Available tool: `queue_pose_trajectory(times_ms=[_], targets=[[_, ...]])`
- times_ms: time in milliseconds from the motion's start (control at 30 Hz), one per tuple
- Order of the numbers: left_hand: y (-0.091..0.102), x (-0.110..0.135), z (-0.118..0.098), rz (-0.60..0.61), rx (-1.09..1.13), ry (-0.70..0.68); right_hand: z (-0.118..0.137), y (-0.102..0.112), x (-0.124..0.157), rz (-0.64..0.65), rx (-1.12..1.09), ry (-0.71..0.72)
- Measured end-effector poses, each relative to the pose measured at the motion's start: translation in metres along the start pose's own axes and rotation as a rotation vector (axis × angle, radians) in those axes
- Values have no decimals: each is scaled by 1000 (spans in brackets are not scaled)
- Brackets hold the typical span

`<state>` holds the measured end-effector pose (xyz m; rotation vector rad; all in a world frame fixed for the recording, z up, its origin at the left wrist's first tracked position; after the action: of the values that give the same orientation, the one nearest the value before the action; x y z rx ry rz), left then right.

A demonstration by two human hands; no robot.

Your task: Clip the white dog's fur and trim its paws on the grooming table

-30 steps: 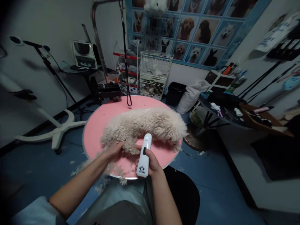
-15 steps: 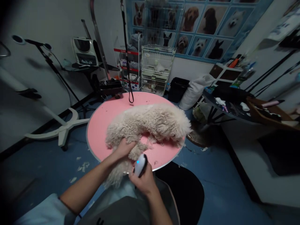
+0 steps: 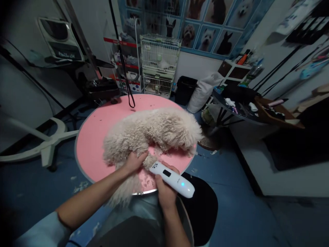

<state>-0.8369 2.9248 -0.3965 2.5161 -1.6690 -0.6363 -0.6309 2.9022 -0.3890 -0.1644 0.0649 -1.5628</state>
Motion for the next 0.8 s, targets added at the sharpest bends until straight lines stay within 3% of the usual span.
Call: queue_pose_trajectory(times_ms=[100,233,400,567,700,800], targets=[[0,2,-1,18,-25,13,7,-7,3,57,59,77],[-1,5,1,38,-56,50,19,-2,3,-15,108,186],[-1,7,-2,60,-58,62,17,-15,-1,107,137,128],[-1,9,-3,57,-49,100,18,-8,-2,10,131,162],[0,9,-4,34,-44,98,13,-14,-6,85,145,95],[-1,9,-4,47,-41,94,19,-12,-6,37,150,156]])
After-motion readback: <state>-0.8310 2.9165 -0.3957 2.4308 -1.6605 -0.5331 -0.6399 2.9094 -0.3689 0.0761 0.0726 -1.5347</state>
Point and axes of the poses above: each hand's wrist, its own x-axis away from the middle knuckle, its own y-axis out of the back of the hand, z = x × y, the point moved 8 cm from there along -x, towards the middle knuckle, and after that the axes turned 12 degrees about -y, right-handed, at the moved point
